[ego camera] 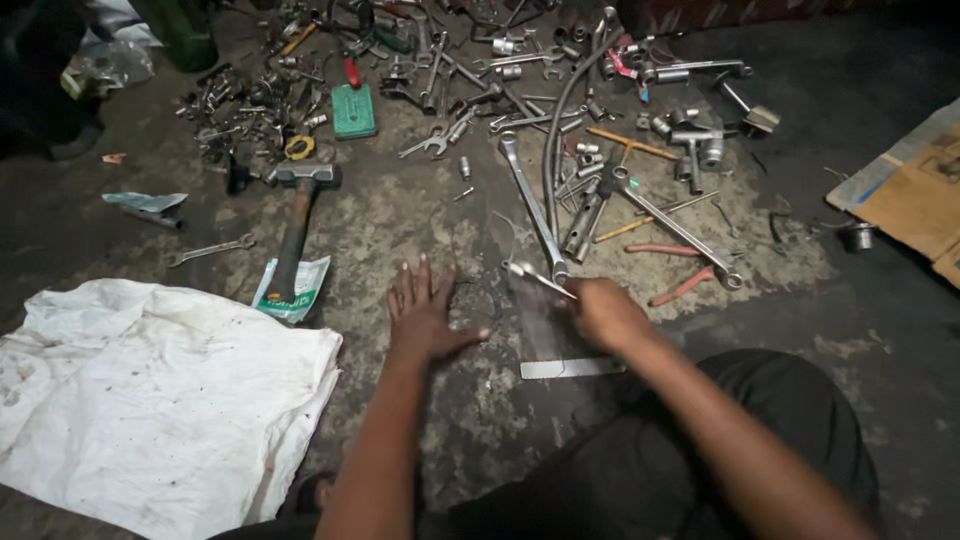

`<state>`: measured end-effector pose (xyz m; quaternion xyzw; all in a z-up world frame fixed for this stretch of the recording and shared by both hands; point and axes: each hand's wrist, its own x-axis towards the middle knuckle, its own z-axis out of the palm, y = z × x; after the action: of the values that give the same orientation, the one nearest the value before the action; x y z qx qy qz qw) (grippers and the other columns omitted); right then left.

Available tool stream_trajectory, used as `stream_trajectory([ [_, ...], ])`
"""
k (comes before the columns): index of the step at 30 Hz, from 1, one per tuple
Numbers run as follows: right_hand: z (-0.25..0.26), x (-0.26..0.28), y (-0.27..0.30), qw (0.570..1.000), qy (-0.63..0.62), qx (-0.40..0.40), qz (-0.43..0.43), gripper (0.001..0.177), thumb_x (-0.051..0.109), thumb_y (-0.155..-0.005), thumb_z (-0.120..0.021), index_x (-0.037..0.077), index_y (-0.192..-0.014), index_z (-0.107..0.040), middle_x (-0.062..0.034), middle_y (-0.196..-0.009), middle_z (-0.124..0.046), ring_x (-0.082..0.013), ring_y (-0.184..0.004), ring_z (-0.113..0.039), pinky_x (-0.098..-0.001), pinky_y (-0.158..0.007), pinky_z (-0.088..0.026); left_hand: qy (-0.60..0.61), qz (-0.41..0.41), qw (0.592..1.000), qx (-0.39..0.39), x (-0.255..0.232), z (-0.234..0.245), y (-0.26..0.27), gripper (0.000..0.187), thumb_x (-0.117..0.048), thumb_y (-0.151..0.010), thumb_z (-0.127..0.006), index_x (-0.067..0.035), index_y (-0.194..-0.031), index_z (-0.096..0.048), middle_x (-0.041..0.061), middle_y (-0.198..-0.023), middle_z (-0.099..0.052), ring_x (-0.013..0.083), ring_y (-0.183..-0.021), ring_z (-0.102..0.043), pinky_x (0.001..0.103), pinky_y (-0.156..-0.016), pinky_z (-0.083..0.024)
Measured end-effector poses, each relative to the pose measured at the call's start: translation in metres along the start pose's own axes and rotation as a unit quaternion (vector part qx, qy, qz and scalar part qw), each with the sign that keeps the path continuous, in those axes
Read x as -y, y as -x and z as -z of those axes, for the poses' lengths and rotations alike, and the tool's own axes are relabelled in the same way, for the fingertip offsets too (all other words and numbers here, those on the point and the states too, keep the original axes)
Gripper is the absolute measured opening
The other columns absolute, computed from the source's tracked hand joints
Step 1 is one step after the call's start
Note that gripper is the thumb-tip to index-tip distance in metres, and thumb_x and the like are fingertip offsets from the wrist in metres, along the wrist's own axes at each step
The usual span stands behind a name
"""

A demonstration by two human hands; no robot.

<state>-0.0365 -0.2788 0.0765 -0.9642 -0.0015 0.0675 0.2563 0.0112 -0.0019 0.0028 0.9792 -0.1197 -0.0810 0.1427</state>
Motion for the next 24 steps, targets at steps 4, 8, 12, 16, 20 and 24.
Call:
stream_trajectory([
  [4,0.012,-0.007,-0.003,0.991,-0.052,-0.081,0.096,0.027,0.016,-0.089,-0.06,0.007,-0.111,-0.072,-0.025,-0.095,-0.072,-0.0444,-0.088,-0.069,-0.0534,-0.076,-0.052,0.024,0.036,0.998,0.054,0.004,-0.004,0.003,0.118,-0.076,-0.062,-0.081,-0.042,-0.16,-0.023,0.015,-0.172,0.003,0.041,-0.157,0.012,0.06,-0.123,0.006],
  [8,-0.027,-0.013,-0.013,0.992,-0.085,-0.094,0.009,0.028,0.026,-0.101,-0.057,0.001,-0.105,-0.067,-0.0274,-0.087,-0.069,-0.0449,-0.082,-0.068,-0.0536,-0.077,-0.052,0.007,0.043,0.997,0.057,0.005,-0.003,-0.002,0.12,-0.077,-0.06,-0.08,-0.044,-0.16,-0.021,0.014,-0.173,0.004,0.0412,-0.157,0.011,0.061,-0.122,0.005],
  [12,-0.081,-0.008,-0.005,0.996,0.066,0.056,-0.023,0.035,0.037,-0.094,-0.058,0.006,-0.097,-0.074,-0.0239,-0.091,-0.071,-0.0443,-0.085,-0.07,-0.0552,-0.076,-0.054,0.004,0.039,0.998,0.056,0.007,-0.006,0.001,0.122,-0.078,-0.061,-0.079,-0.042,-0.161,-0.02,0.014,-0.172,0.003,0.0427,-0.157,0.009,0.063,-0.121,0.004],
  [16,-0.05,0.006,-0.011,0.997,0.076,-0.022,-0.004,0.04,0.044,-0.098,-0.055,0.009,-0.093,-0.075,-0.0242,-0.086,-0.071,-0.046,-0.08,-0.069,-0.058,-0.072,-0.053,0.029,0.03,0.998,0.044,0.006,-0.008,0.002,0.121,-0.079,-0.06,-0.079,-0.041,-0.16,-0.023,0.012,-0.172,0.004,0.0413,-0.158,0.009,0.062,-0.123,0.005],
  [20,-0.057,0.014,0.001,0.991,-0.072,-0.114,0.024,0.041,0.039,-0.103,-0.05,0.003,-0.103,-0.069,-0.0246,-0.083,-0.07,-0.0435,-0.077,-0.07,-0.0537,-0.068,-0.055,0.003,0.028,0.999,0.026,0.01,-0.012,0.002,0.119,-0.079,-0.062,-0.078,-0.039,-0.161,-0.024,0.014,-0.172,0.003,0.0431,-0.157,0.007,0.063,-0.121,0.004],
  [24,-0.085,0.015,0.009,0.988,0.145,0.045,0.022,0.042,0.043,-0.102,-0.051,0.008,-0.099,-0.073,-0.0209,-0.094,-0.073,-0.039,-0.088,-0.072,-0.0511,-0.078,-0.056,0.002,0.036,0.999,0.033,0.006,-0.006,0.005,0.12,-0.077,-0.06,-0.08,-0.039,-0.16,-0.025,0.012,-0.172,0.0,0.043,-0.156,0.006,0.062,-0.122,0.003],
])
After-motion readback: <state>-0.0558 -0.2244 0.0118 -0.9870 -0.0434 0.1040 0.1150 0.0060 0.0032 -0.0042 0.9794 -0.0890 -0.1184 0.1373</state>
